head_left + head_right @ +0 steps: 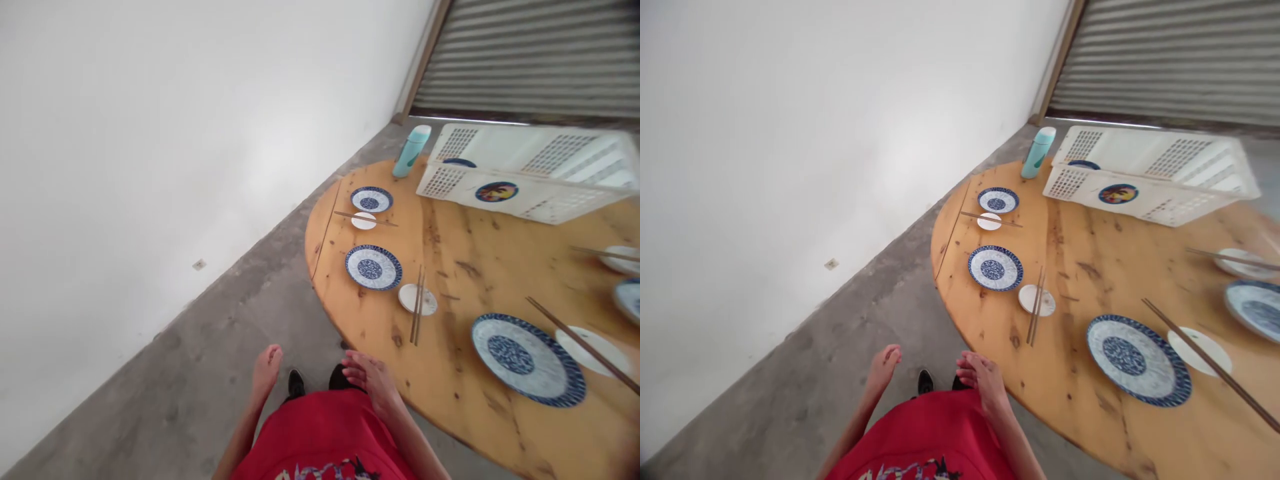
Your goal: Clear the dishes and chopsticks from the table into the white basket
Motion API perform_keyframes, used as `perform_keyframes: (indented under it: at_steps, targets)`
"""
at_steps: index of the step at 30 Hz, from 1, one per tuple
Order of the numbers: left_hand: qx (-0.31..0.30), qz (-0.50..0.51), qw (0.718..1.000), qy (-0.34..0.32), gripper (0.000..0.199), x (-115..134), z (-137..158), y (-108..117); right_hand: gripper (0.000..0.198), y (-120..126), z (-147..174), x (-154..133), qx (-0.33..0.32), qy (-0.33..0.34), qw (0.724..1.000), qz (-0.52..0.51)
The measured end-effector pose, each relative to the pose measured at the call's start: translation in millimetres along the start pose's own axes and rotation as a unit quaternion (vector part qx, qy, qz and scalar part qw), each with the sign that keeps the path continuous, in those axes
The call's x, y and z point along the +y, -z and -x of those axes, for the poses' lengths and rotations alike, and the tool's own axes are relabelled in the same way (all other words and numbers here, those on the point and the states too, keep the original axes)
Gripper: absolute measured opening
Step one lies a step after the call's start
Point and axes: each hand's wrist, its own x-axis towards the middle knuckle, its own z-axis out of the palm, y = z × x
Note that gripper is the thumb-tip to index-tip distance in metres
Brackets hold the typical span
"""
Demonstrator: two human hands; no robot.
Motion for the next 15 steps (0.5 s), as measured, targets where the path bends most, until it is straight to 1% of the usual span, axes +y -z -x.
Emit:
perform_keyframes:
  at_steps: [3, 7, 10, 15]
  targets:
    - [-0.040, 0.013, 0.999, -0.020, 0.040, 20.9, -33.5, 9.5, 0.049, -9.5, -2.2, -3.5, 0.038, 0.015, 0.999, -0.025]
    - [-0.070, 0.058, 0.995, -0.036, 0.038, 59.8, -74.6, 6.7, 0.048, -9.5, -16.2, -15.4, 0.083, 0.034, 0.995, -0.052]
    - [-0.059, 0.085, 0.994, -0.044, 0.035, 90.2, -100.8, 2.9, 0.049, -13.0, -33.2, -26.3, 0.089, 0.047, 0.992, -0.071]
    - [-0.042, 0.110, 0.990, -0.081, 0.032, 138.7, -136.9, 4.4, 0.051, -23.3, -59.4, -43.1, 0.076, 0.033, 0.991, -0.106]
